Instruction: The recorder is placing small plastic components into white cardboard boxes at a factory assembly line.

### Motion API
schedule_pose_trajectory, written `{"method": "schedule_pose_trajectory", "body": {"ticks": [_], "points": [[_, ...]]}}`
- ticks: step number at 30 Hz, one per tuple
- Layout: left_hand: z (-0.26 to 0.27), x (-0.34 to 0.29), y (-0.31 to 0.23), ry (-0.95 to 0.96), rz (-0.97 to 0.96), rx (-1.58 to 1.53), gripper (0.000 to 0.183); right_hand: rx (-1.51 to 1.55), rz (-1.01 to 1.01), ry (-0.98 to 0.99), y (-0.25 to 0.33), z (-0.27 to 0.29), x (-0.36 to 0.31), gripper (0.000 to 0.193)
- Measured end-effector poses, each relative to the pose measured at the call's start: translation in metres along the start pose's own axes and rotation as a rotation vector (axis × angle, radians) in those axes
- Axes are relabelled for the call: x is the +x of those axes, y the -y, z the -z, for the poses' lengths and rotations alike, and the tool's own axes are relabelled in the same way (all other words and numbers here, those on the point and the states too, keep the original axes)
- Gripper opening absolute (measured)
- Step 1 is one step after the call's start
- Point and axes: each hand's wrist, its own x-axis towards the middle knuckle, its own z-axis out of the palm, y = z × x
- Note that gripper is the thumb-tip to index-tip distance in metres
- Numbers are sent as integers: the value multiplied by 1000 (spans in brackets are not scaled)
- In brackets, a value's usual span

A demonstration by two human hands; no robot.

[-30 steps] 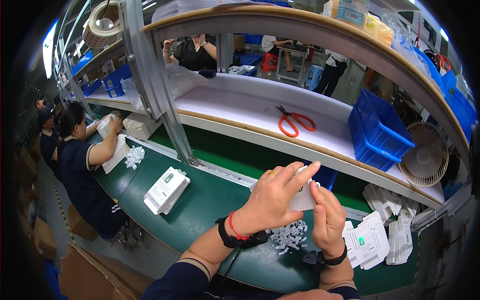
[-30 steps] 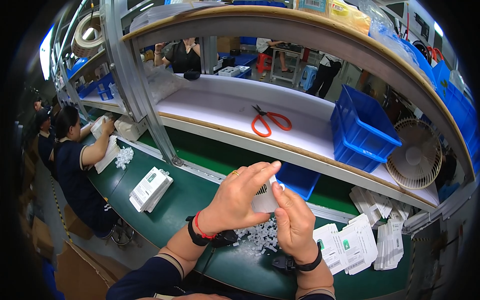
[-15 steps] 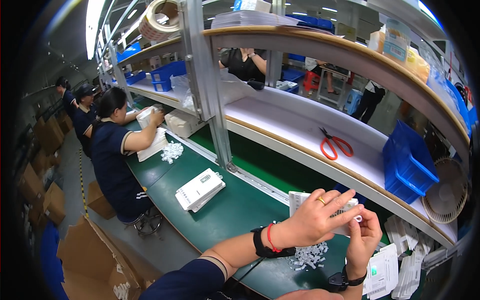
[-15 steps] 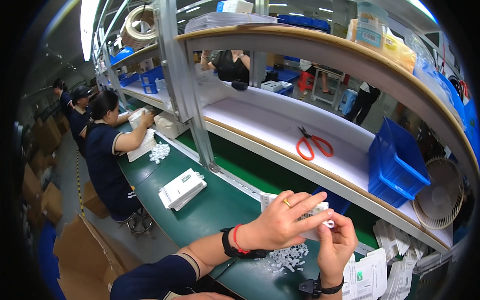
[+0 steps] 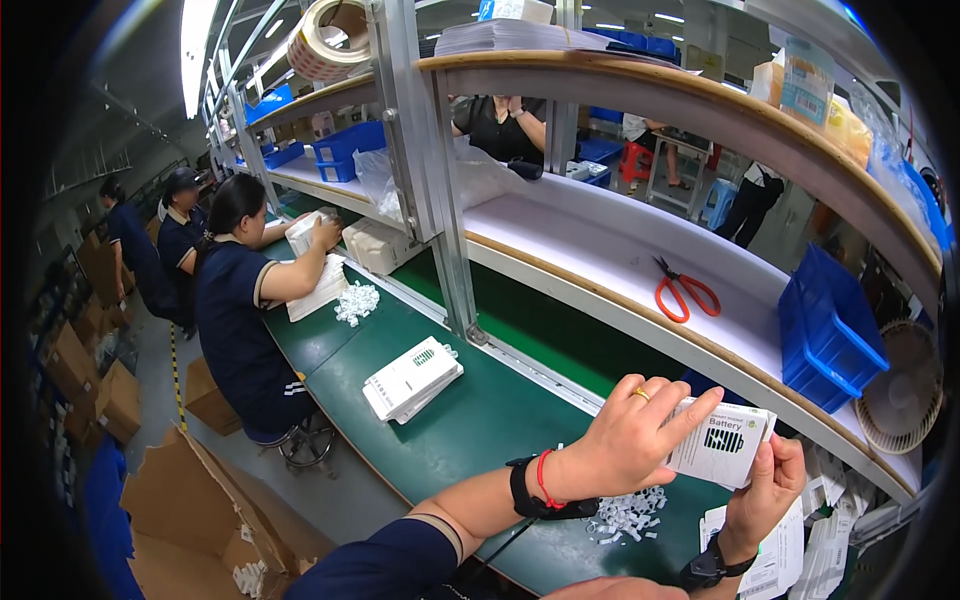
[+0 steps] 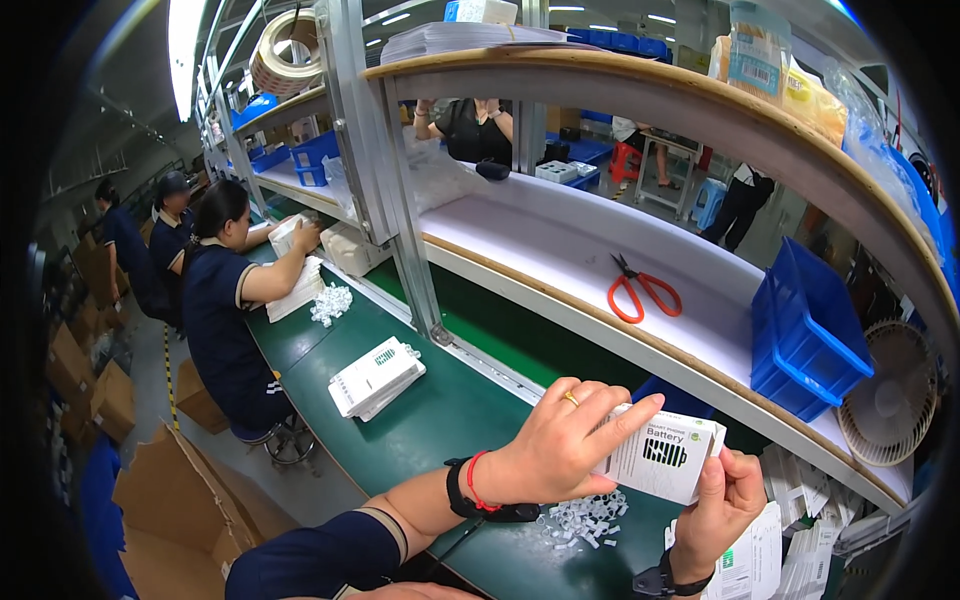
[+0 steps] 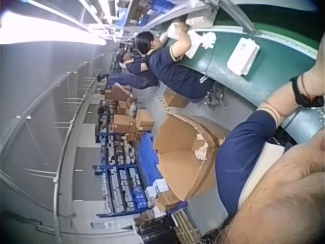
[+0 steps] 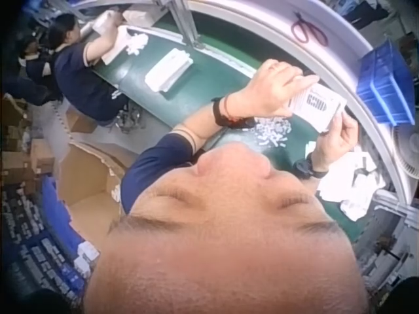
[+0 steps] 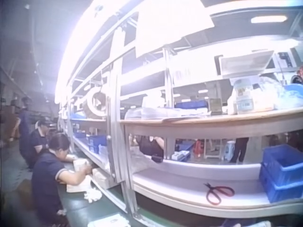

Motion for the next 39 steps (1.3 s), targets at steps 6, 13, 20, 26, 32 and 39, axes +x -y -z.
{"method": "schedule_pose_trajectory", "body": {"ticks": [6, 13, 20, 26, 32, 39], "points": [[-1, 1, 1, -21, 7, 98, 97, -231, 135, -57, -8, -6, -3, 12], [-5, 0, 3, -102, 112, 47, 97, -52, 130, 46, -6, -22, -6, 43], [-8, -2, 0, -168, 117, 95, 93, -277, 131, 125, -4, -18, -10, 51], [-12, -1, -1, -167, 145, 120, 91, -433, 178, 126, -8, -24, -8, 44], [-11, -4, 0, -158, 164, 131, 91, -452, 164, 131, -12, -23, -7, 43], [-10, -3, -3, -175, 157, 128, 93, -315, 72, 168, -4, -28, -10, 50]]}}
